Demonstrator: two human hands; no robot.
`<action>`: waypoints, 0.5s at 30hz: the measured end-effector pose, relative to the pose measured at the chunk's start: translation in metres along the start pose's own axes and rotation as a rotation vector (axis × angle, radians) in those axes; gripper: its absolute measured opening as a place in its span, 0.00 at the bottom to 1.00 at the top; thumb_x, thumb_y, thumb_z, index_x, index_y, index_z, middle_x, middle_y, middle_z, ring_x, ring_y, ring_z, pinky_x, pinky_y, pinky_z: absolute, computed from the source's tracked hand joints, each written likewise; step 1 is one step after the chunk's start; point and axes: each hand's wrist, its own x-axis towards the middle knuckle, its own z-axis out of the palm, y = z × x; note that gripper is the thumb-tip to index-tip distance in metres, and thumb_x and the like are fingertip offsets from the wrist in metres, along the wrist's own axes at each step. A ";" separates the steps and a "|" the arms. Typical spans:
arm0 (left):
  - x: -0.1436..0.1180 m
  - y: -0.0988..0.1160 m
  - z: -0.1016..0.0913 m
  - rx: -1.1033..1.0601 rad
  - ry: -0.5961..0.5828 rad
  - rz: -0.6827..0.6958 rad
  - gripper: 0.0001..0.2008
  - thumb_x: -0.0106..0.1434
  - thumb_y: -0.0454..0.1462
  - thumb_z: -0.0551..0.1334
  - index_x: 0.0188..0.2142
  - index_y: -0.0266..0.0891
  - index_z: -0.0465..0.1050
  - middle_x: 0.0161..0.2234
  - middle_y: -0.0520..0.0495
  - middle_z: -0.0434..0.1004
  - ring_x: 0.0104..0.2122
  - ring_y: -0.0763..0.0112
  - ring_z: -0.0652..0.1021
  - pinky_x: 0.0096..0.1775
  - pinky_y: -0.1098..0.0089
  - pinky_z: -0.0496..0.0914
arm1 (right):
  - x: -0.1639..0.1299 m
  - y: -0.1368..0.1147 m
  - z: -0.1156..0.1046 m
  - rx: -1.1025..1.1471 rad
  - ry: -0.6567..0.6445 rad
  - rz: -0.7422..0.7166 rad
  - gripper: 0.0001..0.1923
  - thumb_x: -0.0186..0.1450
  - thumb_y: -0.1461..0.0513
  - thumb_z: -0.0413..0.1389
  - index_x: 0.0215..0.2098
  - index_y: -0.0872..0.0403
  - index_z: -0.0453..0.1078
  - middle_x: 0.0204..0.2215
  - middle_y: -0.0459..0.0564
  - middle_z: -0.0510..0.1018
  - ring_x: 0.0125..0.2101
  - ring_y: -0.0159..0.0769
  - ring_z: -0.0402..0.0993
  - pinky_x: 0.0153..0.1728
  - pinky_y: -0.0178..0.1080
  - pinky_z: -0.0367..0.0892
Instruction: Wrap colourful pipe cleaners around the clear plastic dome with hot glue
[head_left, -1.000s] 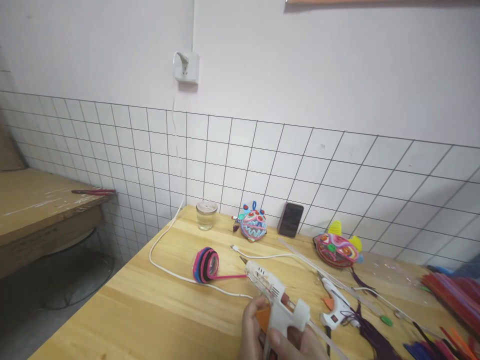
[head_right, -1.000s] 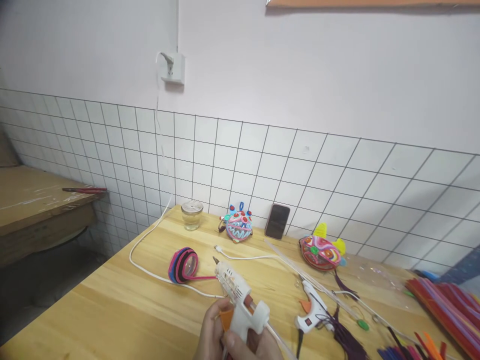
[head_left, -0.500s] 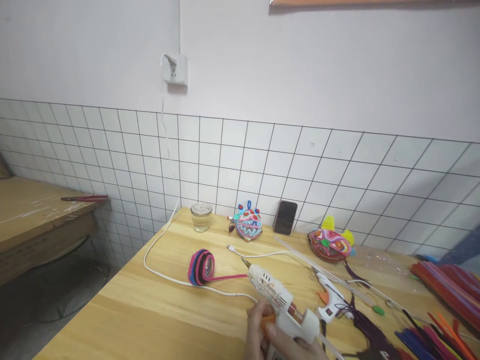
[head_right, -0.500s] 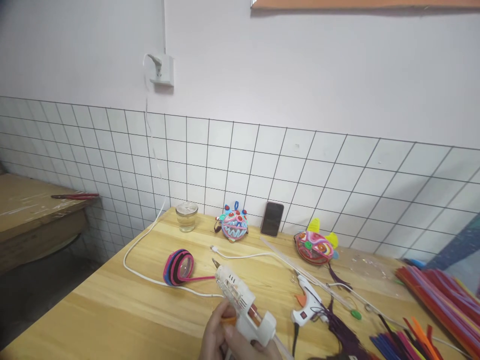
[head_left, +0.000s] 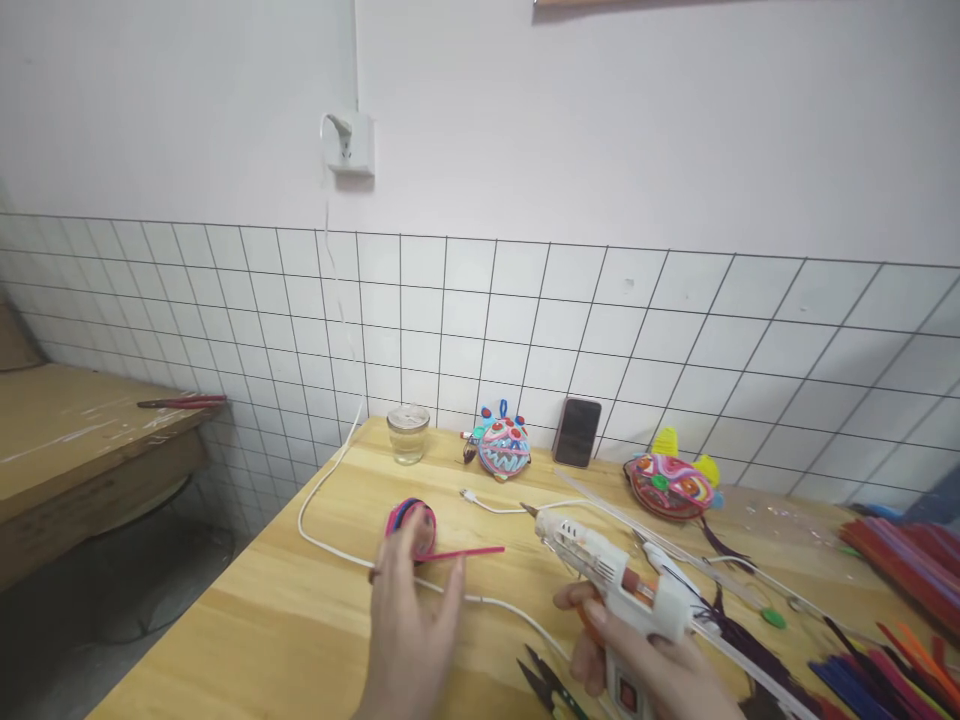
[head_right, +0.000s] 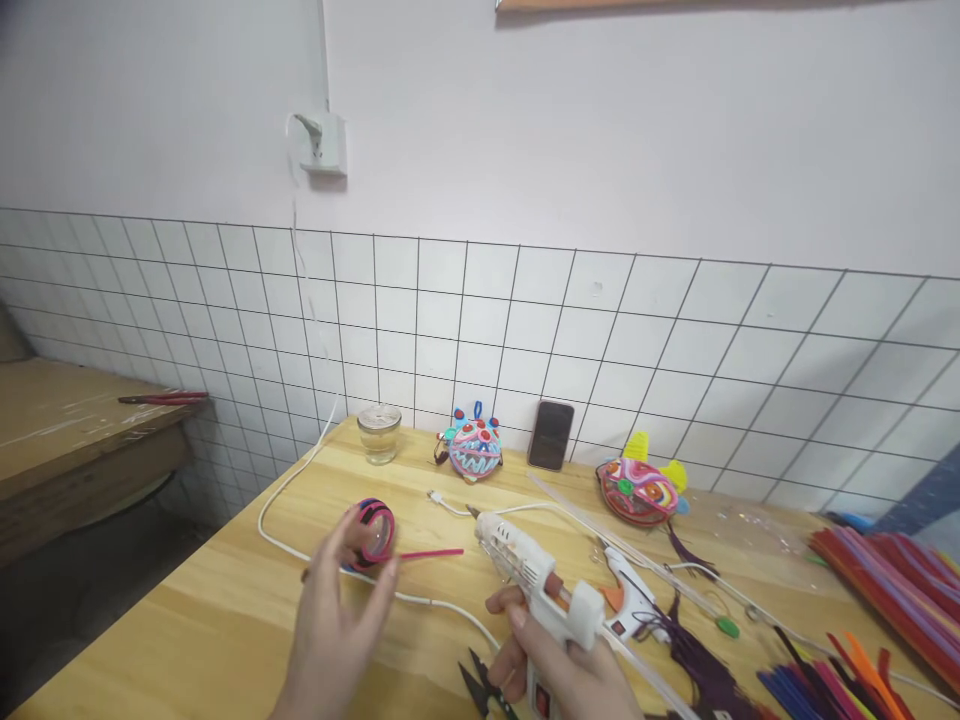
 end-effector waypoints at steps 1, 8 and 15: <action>0.012 -0.003 -0.005 0.072 0.052 -0.019 0.32 0.58 0.43 0.60 0.58 0.29 0.56 0.51 0.29 0.68 0.52 0.49 0.68 0.54 0.52 0.59 | -0.001 -0.001 0.000 -0.056 -0.005 0.027 0.25 0.53 0.41 0.59 0.32 0.53 0.74 0.14 0.45 0.77 0.16 0.31 0.68 0.18 0.31 0.55; 0.044 -0.053 -0.009 0.092 -0.105 -0.353 0.48 0.52 0.49 0.65 0.64 0.26 0.47 0.60 0.22 0.59 0.60 0.39 0.62 0.57 0.45 0.56 | 0.002 0.006 -0.001 -0.205 -0.077 0.172 0.23 0.54 0.41 0.57 0.26 0.53 0.71 0.10 0.46 0.76 0.12 0.30 0.66 0.16 0.30 0.53; 0.048 -0.060 -0.012 -0.162 -0.118 -0.466 0.39 0.46 0.45 0.70 0.55 0.32 0.63 0.57 0.30 0.66 0.58 0.45 0.66 0.59 0.53 0.55 | 0.006 0.017 0.000 -0.196 -0.162 0.264 0.20 0.56 0.44 0.57 0.29 0.52 0.69 0.11 0.43 0.75 0.13 0.28 0.66 0.16 0.28 0.54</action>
